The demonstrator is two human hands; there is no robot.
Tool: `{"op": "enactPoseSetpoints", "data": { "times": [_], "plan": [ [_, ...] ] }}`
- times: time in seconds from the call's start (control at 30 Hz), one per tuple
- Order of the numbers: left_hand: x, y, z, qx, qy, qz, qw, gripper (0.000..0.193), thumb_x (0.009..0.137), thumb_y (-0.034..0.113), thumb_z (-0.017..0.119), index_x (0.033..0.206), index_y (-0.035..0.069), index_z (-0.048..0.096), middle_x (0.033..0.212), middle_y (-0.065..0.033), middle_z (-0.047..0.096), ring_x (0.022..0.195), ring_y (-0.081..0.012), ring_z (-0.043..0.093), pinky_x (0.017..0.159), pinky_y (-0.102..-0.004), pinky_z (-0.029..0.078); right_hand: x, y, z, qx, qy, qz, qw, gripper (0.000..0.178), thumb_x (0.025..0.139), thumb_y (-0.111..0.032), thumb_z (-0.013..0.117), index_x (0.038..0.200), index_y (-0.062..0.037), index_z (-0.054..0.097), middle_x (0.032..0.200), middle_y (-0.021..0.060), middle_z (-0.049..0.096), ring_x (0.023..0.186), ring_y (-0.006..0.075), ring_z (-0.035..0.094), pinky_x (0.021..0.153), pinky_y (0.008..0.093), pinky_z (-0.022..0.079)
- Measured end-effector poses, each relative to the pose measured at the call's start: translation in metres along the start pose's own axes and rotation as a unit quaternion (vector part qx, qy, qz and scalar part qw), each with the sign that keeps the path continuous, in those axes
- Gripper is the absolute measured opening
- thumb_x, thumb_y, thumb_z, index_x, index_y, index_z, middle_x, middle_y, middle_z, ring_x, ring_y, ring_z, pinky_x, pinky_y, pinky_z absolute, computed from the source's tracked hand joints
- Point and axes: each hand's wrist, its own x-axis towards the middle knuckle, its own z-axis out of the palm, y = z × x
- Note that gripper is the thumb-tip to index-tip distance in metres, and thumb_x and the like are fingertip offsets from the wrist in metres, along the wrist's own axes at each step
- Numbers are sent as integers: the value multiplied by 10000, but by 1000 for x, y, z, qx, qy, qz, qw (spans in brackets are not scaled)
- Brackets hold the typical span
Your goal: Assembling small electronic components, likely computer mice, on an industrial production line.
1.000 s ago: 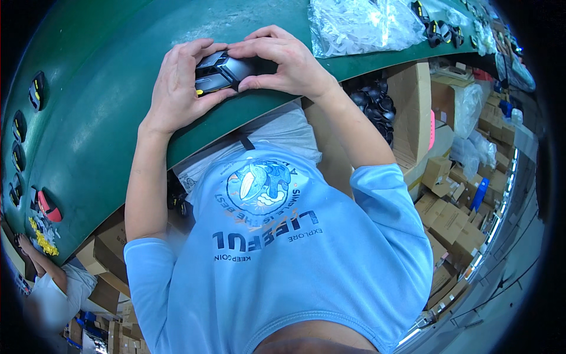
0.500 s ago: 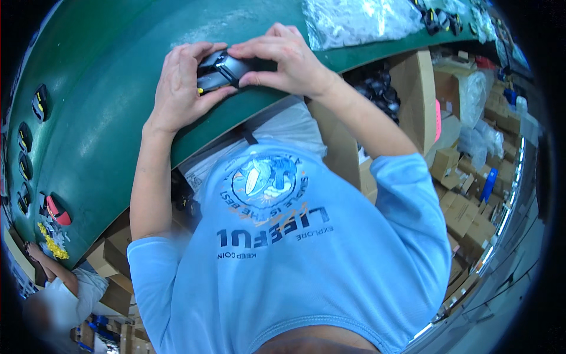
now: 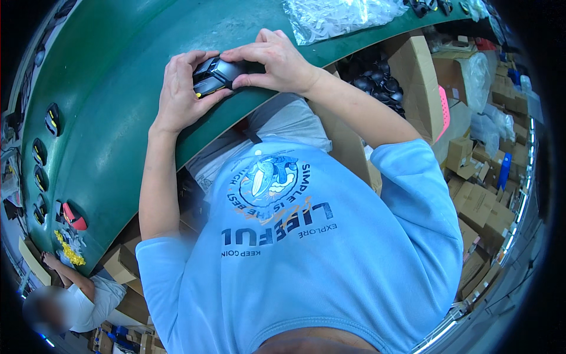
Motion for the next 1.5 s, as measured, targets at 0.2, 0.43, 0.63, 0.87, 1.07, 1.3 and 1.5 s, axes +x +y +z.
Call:
{"op": "enactPoseSetpoints", "data": {
  "times": [0.2, 0.43, 0.63, 0.87, 1.07, 1.3, 1.5],
  "plan": [
    [10, 8, -7, 5, 21, 4, 1000, 664, 811, 207, 953, 1321, 24, 569, 1248, -131, 684, 1194, -314, 631, 1031, -406, 535, 2, -2, 1, -15, -7, 8, 1000, 551, 845, -572, 843, 1326, -313, 776, 1045, -12, 774, 987, 274, 635, 916, 455, 459],
    [72, 66, -48, -634, 92, 16, 768, 436, 1126, 240, 602, 742, 46, 529, 611, -5, 442, 560, -148, 394, 564, -346, 341, 3, 2, -1, -35, -32, 43, 998, 557, 865, -625, 802, 1322, -309, 772, 1006, 39, 768, 990, 297, 655, 916, 461, 471],
    [73, 66, -26, -561, 123, -101, 812, 506, 1177, 242, 505, 705, 85, 416, 589, 44, 305, 531, -107, 254, 538, -324, 242, 5, -7, 6, -55, -30, 48, 997, 572, 867, -675, 769, 1295, -296, 776, 938, 65, 755, 983, 308, 666, 916, 452, 466],
    [26, 19, -24, 173, -66, 90, 979, 581, 796, 320, 905, 1295, 91, 717, 1326, -156, 688, 1162, -390, 653, 1074, -512, 483, -4, -2, 1, 21, 36, 41, 998, 557, 875, -563, 817, 1307, -216, 762, 988, 44, 776, 941, 295, 658, 856, 430, 476],
    [42, -108, -97, 289, 99, -79, 949, 530, 909, 369, 856, 1327, 74, 718, 1378, -209, 678, 1233, -399, 635, 1095, -514, 466, 3, 10, -70, 137, 206, 78, 966, 282, 897, -235, 869, 1136, -92, 821, 1067, 67, 815, 919, 257, 689, 862, 377, 520],
    [225, -150, -5, 269, 34, -74, 960, 811, 930, 546, 774, 1579, 133, 517, 1521, -336, 547, 1393, -502, 524, 1155, -583, 447, 25, 142, -146, -232, 111, 169, 951, 306, 941, -331, 803, 1148, -107, 818, 1060, 107, 808, 974, 343, 715, 913, 446, 527],
    [332, -131, 74, 236, 28, -304, 922, 773, 917, 561, 761, 1549, 180, 532, 1639, -340, 336, 1464, -504, 365, 1176, -593, 375, 28, 170, -141, -234, 15, 200, 951, 257, 923, -315, 811, 1020, -77, 810, 1041, 121, 789, 960, 373, 670, 891, 466, 518]
  ]
}}
